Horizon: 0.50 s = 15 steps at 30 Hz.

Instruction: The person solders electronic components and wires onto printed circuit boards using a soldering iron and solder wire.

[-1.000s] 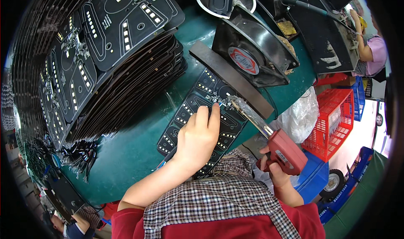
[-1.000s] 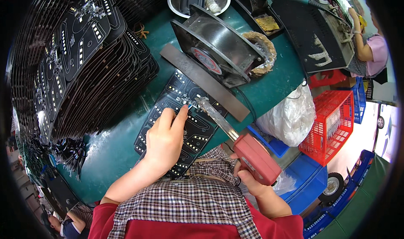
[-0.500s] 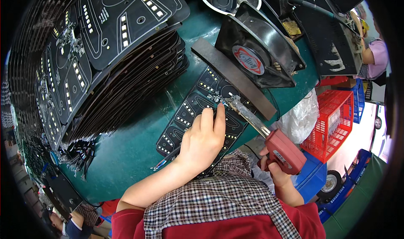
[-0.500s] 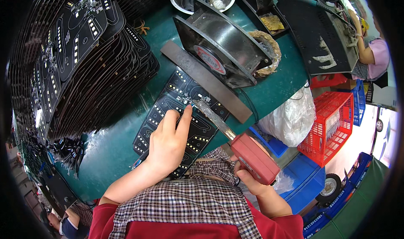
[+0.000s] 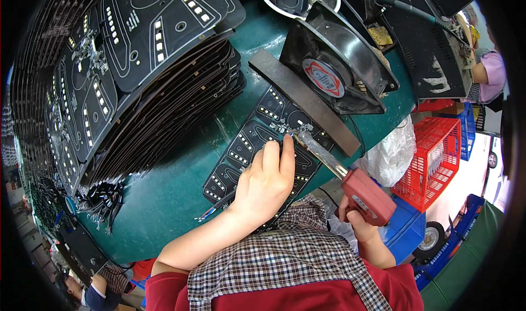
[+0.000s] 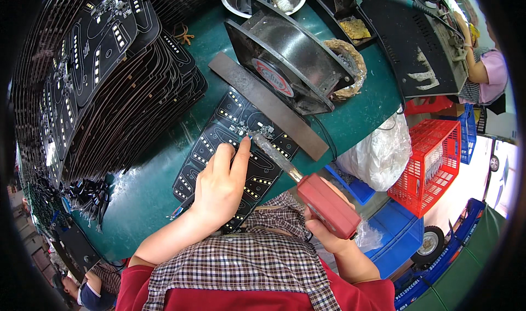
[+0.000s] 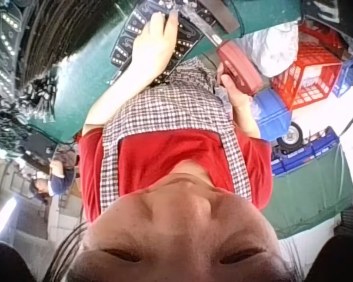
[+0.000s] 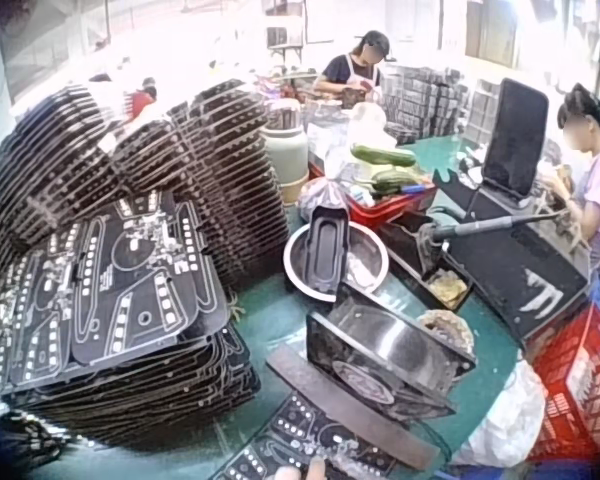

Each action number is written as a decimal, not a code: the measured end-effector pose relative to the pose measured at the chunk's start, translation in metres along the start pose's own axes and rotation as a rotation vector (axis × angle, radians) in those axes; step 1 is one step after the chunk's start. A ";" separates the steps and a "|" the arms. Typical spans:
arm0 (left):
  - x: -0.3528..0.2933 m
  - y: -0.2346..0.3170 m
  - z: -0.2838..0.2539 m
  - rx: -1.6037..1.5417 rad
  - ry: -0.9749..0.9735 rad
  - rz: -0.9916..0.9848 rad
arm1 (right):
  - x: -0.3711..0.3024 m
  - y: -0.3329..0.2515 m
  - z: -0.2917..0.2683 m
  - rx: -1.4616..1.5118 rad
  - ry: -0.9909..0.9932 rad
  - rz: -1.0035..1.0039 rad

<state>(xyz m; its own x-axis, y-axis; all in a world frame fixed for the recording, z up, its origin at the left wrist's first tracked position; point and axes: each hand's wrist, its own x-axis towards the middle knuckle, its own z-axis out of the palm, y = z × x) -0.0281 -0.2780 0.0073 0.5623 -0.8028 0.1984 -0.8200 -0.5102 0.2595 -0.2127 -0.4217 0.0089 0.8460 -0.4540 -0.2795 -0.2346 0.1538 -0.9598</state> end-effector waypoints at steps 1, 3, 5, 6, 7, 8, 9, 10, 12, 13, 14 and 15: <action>0.000 0.000 0.000 0.000 0.000 0.000 | -0.002 0.003 -0.003 -0.034 -0.020 0.003; 0.001 0.001 -0.001 0.009 -0.005 -0.001 | -0.006 0.010 -0.009 -0.096 -0.023 0.007; 0.000 0.001 -0.001 0.015 -0.010 -0.002 | -0.005 0.006 -0.007 -0.153 -0.027 0.012; -0.001 0.002 -0.001 0.020 -0.014 -0.002 | -0.001 -0.003 -0.001 -0.066 -0.037 0.033; -0.001 0.003 -0.001 0.021 -0.013 -0.002 | 0.001 -0.009 0.002 0.020 -0.048 0.052; -0.002 0.004 -0.003 -0.026 -0.049 -0.050 | 0.000 -0.011 0.002 0.020 -0.049 0.051; -0.003 0.005 -0.003 -0.072 -0.085 -0.098 | -0.001 -0.012 0.001 0.166 -0.051 0.085; -0.003 0.005 -0.003 -0.073 -0.085 -0.097 | -0.003 -0.013 0.001 0.311 -0.050 0.119; -0.003 0.005 -0.003 -0.067 -0.082 -0.091 | -0.001 -0.014 0.001 0.272 -0.063 0.057; -0.003 0.004 -0.002 -0.068 -0.081 -0.090 | -0.001 -0.015 0.001 0.237 -0.056 0.065; -0.003 0.001 0.000 -0.023 -0.041 -0.043 | -0.001 -0.015 0.000 0.202 -0.049 0.074; -0.002 0.000 0.001 0.021 -0.001 0.004 | -0.002 -0.014 0.000 0.201 -0.049 0.073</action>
<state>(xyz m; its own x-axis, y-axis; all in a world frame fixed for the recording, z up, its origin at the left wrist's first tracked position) -0.0294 -0.2764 0.0062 0.5589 -0.8051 0.1987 -0.8243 -0.5134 0.2386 -0.2110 -0.4235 0.0233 0.8535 -0.3931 -0.3420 -0.2000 0.3590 -0.9117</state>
